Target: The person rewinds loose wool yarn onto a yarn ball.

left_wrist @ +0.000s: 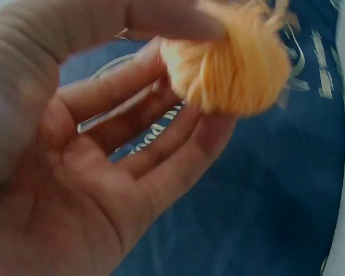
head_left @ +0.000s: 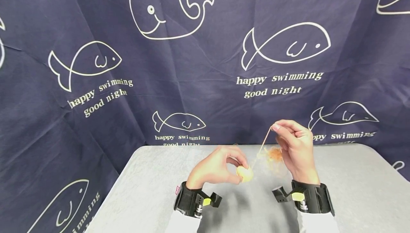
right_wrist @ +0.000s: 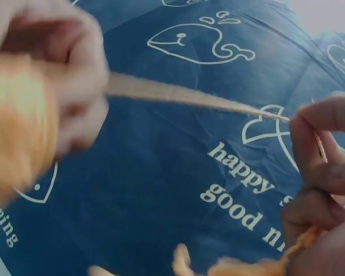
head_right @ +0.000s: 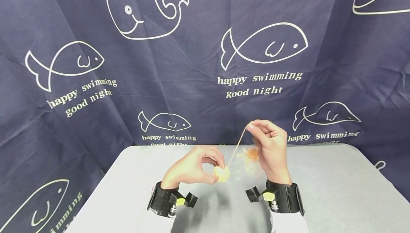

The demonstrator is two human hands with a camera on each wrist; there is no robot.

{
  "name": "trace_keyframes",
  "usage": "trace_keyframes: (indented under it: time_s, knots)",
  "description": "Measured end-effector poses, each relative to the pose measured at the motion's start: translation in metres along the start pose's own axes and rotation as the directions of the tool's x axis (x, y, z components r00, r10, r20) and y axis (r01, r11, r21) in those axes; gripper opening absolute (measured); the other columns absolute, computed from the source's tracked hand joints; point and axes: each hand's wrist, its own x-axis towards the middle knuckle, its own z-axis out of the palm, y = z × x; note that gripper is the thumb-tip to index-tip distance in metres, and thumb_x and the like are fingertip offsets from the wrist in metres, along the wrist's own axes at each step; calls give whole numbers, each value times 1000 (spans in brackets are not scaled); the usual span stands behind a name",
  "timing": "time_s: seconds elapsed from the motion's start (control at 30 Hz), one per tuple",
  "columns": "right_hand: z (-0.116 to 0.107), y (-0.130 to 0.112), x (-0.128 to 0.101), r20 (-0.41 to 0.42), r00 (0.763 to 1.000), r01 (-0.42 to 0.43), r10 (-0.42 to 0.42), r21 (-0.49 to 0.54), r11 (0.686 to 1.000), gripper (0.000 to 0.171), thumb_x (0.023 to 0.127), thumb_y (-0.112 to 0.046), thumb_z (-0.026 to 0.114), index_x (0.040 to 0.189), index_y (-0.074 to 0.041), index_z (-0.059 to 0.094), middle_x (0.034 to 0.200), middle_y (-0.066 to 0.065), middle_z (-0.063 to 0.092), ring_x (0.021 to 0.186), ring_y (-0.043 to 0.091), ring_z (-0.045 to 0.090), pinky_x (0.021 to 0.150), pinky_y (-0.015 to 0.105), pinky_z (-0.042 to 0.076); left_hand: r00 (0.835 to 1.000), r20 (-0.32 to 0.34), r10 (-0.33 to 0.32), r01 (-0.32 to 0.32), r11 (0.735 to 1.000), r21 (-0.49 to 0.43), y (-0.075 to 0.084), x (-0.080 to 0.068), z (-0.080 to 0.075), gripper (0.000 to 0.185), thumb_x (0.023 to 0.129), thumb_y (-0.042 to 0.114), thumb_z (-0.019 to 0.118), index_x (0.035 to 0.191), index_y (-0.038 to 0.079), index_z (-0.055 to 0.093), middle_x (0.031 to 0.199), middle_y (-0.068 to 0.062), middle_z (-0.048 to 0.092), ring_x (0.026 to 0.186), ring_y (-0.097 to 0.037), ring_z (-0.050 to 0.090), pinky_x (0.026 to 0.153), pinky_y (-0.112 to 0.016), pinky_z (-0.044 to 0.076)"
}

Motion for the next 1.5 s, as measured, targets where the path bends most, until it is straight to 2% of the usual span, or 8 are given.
trace_keyframes:
  time_s: [0.2,0.37,0.5,0.6,0.77,1.0,1.27,1.5]
  knots:
    - [-7,9,4,-116,992,-70,59,-101,992,17,88,18,64,87,5,74,75,7,72,45,6,37,46,25,10,978,45,203,-173,915,-364,11,1,-2,32,70,-20,76,99,-12,66,101,-22,62,100,-27,59,95,-53,56]
    - [-11,16,3,-72,985,-175,160,-385,906,5,87,8,73,90,4,75,75,0,72,52,2,45,43,23,23,946,-136,295,-323,808,-494,19,3,-1,32,70,-22,74,97,-18,58,105,-14,62,103,-24,59,97,-48,56]
    - [-14,17,1,17,973,-184,231,-551,814,9,86,2,77,92,7,73,76,-3,71,56,2,46,44,21,31,889,-351,294,-443,743,-501,19,6,0,29,73,-15,77,98,-4,67,109,-5,64,103,-18,61,91,-31,56]
    - [-15,17,0,87,958,-155,274,-646,748,11,86,-1,78,92,7,73,74,-4,69,57,3,45,46,21,36,827,-508,240,-499,729,-469,17,7,0,34,75,-11,75,103,9,73,108,-3,65,101,-15,64,87,-26,56]
    - [-15,17,-1,178,927,-104,331,-726,680,8,85,-3,79,91,1,75,75,-3,69,56,6,49,46,23,40,717,-697,33,-512,703,-494,16,8,-2,41,75,-16,62,104,10,75,110,-6,69,100,-17,68,85,-25,57]
    - [-12,19,-2,217,907,-85,360,-744,663,7,84,-4,80,90,-2,75,74,-1,68,53,5,45,42,25,35,584,-775,-242,-495,650,-576,16,9,-8,29,83,-14,57,103,6,65,110,-13,69,101,-23,69,92,-34,58]
    - [-11,19,-2,229,893,-92,387,-750,655,7,85,-6,80,90,-5,75,73,-1,66,53,5,45,42,24,37,567,-732,-379,-416,635,-651,13,9,-11,32,87,-8,57,113,10,59,113,-13,63,95,-24,68,85,-39,60]
    - [-21,17,-1,282,874,-50,394,-756,653,6,85,-4,79,89,-4,75,71,-2,65,54,4,49,44,22,41,530,-752,-393,-424,645,-636,12,9,-13,23,88,-6,59,106,6,66,110,-14,66,90,-22,69,87,-38,60]
